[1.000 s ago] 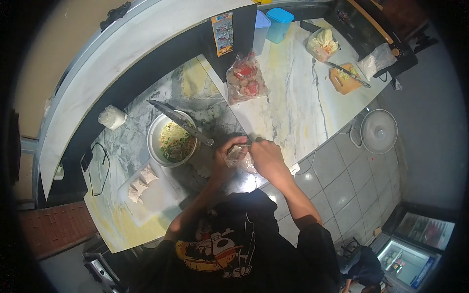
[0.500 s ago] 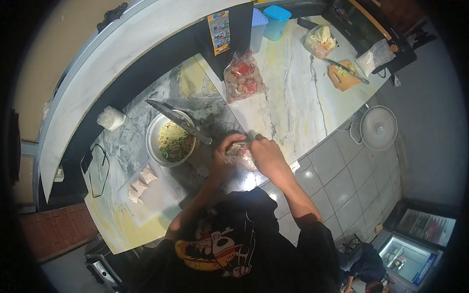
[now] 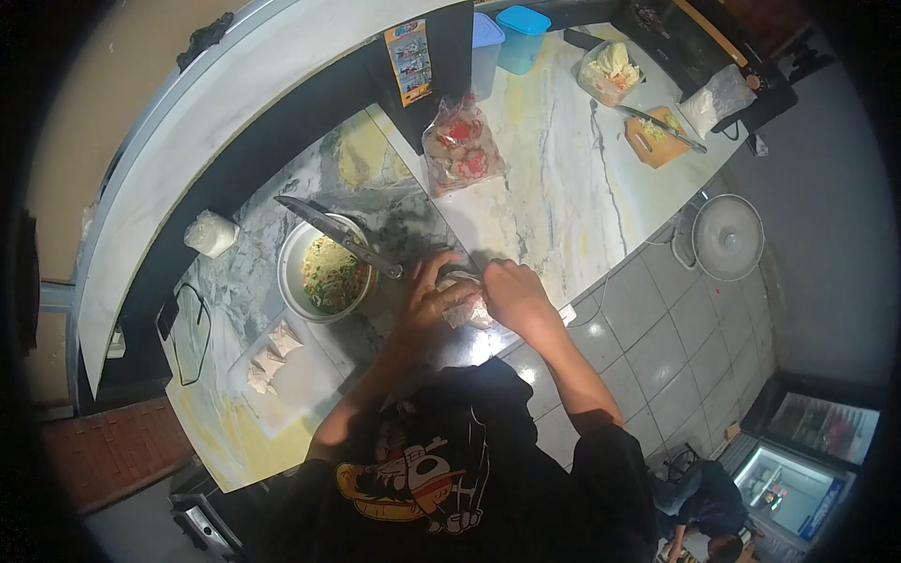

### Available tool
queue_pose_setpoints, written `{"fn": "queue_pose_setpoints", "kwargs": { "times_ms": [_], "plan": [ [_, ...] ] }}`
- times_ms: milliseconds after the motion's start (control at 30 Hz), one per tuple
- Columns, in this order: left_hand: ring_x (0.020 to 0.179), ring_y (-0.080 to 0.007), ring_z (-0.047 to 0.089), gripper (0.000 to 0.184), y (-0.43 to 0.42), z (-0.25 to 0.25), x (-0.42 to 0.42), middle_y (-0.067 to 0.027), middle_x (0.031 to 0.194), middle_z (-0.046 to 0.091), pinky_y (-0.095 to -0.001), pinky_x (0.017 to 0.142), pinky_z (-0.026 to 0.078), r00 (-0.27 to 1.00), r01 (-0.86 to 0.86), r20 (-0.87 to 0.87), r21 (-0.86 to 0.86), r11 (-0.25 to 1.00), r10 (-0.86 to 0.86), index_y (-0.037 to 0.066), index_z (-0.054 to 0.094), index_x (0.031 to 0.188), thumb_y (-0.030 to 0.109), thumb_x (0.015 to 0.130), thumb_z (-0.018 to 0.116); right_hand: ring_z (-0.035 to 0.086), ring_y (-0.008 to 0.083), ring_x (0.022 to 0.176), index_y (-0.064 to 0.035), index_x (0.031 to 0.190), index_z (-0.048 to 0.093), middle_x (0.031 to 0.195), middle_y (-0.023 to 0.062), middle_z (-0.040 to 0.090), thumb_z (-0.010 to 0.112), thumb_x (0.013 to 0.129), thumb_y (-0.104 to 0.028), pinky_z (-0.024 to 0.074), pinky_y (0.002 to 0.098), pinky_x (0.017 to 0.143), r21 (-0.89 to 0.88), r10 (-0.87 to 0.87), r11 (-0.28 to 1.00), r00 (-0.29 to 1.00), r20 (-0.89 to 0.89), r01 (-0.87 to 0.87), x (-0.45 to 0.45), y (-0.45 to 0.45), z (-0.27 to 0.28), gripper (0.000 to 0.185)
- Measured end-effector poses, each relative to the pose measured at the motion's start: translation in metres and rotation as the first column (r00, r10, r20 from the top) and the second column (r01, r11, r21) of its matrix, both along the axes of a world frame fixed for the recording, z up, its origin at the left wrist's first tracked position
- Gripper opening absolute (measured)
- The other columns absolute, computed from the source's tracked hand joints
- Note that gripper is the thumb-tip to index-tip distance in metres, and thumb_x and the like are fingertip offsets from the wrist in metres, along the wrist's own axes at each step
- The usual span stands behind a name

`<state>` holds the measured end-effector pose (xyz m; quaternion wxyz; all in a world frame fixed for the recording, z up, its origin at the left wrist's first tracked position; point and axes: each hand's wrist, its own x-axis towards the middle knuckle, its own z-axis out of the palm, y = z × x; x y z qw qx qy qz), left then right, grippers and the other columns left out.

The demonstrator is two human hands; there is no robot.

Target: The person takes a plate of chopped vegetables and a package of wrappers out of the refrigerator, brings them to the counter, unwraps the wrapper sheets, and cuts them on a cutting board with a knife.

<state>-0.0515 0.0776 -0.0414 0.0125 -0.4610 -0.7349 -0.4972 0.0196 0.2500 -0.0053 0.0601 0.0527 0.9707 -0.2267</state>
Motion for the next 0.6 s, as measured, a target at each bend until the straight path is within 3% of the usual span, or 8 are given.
{"fn": "queue_pose_setpoints", "kwargs": {
  "times_ms": [167, 233, 367, 433, 467, 500, 600],
  "plan": [
    [0.120, -0.0377, 0.046, 0.021, -0.003, 0.024, -0.002, -0.0198, 0.128, 0.047, -0.0491, 0.101, 0.036, 0.994, 0.031, -0.105, -0.118, 0.992, -0.044, 0.008, 0.066, 0.099, 0.022, 0.084, 0.065, 0.065, 0.0387, 0.081, 0.0005, 0.080, 0.065, 0.082, 0.0227, 0.064, 0.064, 0.078, -0.011, 0.0519, 0.0454, 0.071, 0.124, -0.038, 0.992, 0.986, 0.161, 0.018, -0.006, -0.008, 0.032, 0.011],
    [0.126, -0.0402, 0.042, 0.035, -0.005, 0.029, -0.001, -0.0196, 0.137, 0.042, -0.0493, 0.102, 0.039, 0.987, 0.055, -0.124, -0.320, 0.946, -0.099, 0.011, 0.063, 0.113, 0.025, 0.083, 0.072, 0.067, 0.0383, 0.080, -0.0002, 0.081, 0.067, 0.084, 0.0221, 0.067, 0.062, 0.077, -0.008, 0.0539, 0.0443, 0.071, 0.165, -0.042, 0.986, 0.976, 0.213, 0.007, -0.004, -0.009, 0.034, 0.010],
    [0.128, -0.0390, 0.041, 0.047, -0.008, 0.015, -0.003, -0.0192, 0.138, 0.039, -0.0487, 0.106, 0.035, 0.971, 0.238, 0.074, -0.332, 0.913, -0.226, 0.009, 0.059, 0.120, 0.036, 0.084, 0.070, 0.068, 0.0376, 0.078, -0.0004, 0.080, 0.067, 0.082, 0.0214, 0.067, 0.064, 0.075, -0.004, 0.0544, 0.0440, 0.069, 0.162, 0.039, 0.985, 0.993, 0.113, -0.057, 0.000, -0.004, 0.027, 0.007],
    [0.130, -0.0380, 0.039, 0.057, -0.010, 0.011, 0.003, -0.0190, 0.137, 0.040, -0.0460, 0.108, 0.034, 0.974, 0.215, 0.018, -0.380, 0.900, -0.226, 0.007, 0.055, 0.124, 0.039, 0.080, 0.073, 0.068, 0.0375, 0.078, -0.0005, 0.078, 0.067, 0.082, 0.0212, 0.066, 0.064, 0.074, -0.003, 0.0546, 0.0435, 0.069, 0.150, 0.072, 0.985, 0.991, 0.115, -0.089, 0.001, -0.003, 0.023, 0.006],
    [0.130, -0.0380, 0.039, 0.057, -0.010, 0.010, 0.006, -0.0190, 0.137, 0.040, -0.0460, 0.108, 0.034, 0.974, 0.217, 0.018, -0.379, 0.899, -0.227, 0.007, 0.055, 0.124, 0.039, 0.080, 0.073, 0.067, 0.0376, 0.078, -0.0004, 0.077, 0.067, 0.082, 0.0212, 0.066, 0.064, 0.073, -0.001, 0.0546, 0.0433, 0.068, 0.147, 0.069, 0.986, 0.997, 0.032, -0.073, 0.004, -0.004, 0.021, 0.005],
    [0.128, -0.0373, 0.040, 0.058, -0.011, 0.010, 0.008, -0.0192, 0.135, 0.042, -0.0471, 0.107, 0.032, 0.975, 0.187, -0.036, -0.388, 0.902, -0.218, 0.007, 0.052, 0.126, 0.034, 0.079, 0.073, 0.067, 0.0376, 0.078, -0.0003, 0.075, 0.066, 0.082, 0.0211, 0.066, 0.063, 0.072, 0.001, 0.0547, 0.0432, 0.068, 0.143, 0.065, 0.988, 0.997, -0.051, -0.057, 0.005, -0.005, 0.020, 0.005],
    [0.125, -0.0362, 0.042, 0.059, -0.012, 0.002, 0.010, -0.0182, 0.131, 0.044, -0.0483, 0.106, 0.031, 0.971, 0.128, -0.133, -0.408, 0.904, -0.197, 0.006, 0.050, 0.127, 0.026, 0.076, 0.073, 0.067, 0.0381, 0.080, 0.0000, 0.073, 0.066, 0.083, 0.0206, 0.065, 0.062, 0.072, 0.002, 0.0546, 0.0432, 0.069, 0.121, 0.083, 0.990, 0.995, -0.059, -0.076, 0.003, -0.007, 0.025, 0.005]
  ]
}}
